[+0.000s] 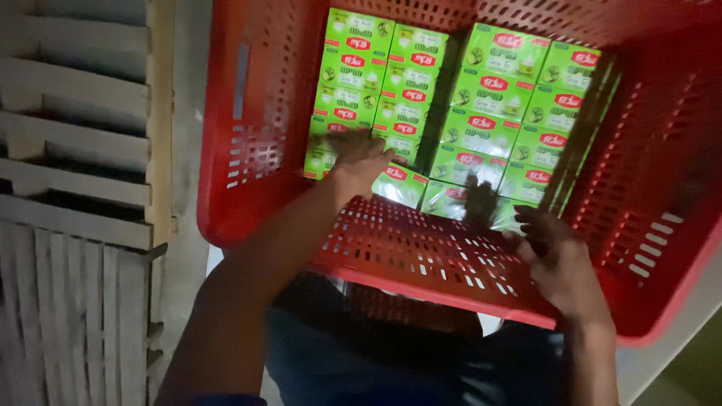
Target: The person transfers small green boxes from a red plastic basket into a larger cardboard box. They repeatedly pick up boxes from the basket and place them into the cardboard box, arranging them in rows.
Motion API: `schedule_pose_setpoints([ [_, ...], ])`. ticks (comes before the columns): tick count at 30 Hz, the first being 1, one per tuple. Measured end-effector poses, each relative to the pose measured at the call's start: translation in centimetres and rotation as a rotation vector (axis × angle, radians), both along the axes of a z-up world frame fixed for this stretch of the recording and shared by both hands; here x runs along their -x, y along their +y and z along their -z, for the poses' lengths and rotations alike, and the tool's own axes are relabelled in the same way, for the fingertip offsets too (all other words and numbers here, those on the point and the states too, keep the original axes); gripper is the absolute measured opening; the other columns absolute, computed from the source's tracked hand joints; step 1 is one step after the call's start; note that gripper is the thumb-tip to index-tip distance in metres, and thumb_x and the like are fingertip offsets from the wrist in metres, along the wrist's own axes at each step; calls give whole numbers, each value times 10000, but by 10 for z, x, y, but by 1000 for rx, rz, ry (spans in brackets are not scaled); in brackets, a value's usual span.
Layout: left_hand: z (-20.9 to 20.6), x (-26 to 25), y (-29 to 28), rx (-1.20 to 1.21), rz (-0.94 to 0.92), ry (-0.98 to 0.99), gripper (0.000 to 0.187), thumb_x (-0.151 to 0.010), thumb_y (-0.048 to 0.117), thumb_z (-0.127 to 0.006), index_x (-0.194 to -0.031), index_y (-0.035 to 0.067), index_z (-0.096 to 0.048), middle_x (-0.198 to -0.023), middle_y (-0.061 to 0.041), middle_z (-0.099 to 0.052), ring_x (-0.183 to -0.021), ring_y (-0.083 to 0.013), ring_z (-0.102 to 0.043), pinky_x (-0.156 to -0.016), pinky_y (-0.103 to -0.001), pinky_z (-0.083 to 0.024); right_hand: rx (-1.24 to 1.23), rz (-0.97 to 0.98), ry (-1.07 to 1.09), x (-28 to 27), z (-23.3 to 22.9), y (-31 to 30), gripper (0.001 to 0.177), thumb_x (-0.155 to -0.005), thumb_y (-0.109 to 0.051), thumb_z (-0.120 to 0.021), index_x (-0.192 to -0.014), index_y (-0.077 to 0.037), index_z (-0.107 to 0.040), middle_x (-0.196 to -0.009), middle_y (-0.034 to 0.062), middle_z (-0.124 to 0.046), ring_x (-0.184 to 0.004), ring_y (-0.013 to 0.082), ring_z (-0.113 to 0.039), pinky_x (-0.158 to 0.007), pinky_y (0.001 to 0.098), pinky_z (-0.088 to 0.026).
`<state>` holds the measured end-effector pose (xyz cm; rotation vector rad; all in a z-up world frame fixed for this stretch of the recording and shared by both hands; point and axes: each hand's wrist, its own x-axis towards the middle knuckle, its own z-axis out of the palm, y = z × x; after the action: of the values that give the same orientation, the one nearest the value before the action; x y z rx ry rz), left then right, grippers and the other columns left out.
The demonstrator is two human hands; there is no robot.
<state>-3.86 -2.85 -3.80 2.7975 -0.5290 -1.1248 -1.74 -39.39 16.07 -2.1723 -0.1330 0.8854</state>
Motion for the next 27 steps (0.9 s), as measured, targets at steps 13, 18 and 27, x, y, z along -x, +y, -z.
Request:
schedule_pose_setpoints([
  [13, -45, -1, 35, 362, -390, -230, 1081, -497, 349, -1009, -1504, 280, -624, -1323, -85, -600, -1091, -438, -670, -740, -654, -593, 62, -66, -102, 2, 8, -5, 520, -1013, -263, -757, -1477, -46, -668, -1280, 290, -767, -1213, 510, -743, -995, 652, -613],
  [18, -126, 7, 28, 663, -576, -140, 900, -695, 198, -917, -1535, 164, -595, -1417, -192, -527, -1257, -518, -644, -932, -612, -613, 72, -49, -165, 2, 2, -3, 481, -1019, -277, -752, -1445, -61, -699, -1270, 278, -785, -1198, 501, -758, -981, 658, -612],
  [27, -214, 15, -50, 1092, -646, -251, 886, -735, 130, -975, -1541, 90, -611, -1413, -268, -478, -1336, -549, -575, -1047, -659, -589, -119, 158, -441, 17, -23, -16, 370, -1054, -236, -727, -1352, -16, -732, -1188, 301, -748, -1123, 529, -755, -933, 621, -646],
])
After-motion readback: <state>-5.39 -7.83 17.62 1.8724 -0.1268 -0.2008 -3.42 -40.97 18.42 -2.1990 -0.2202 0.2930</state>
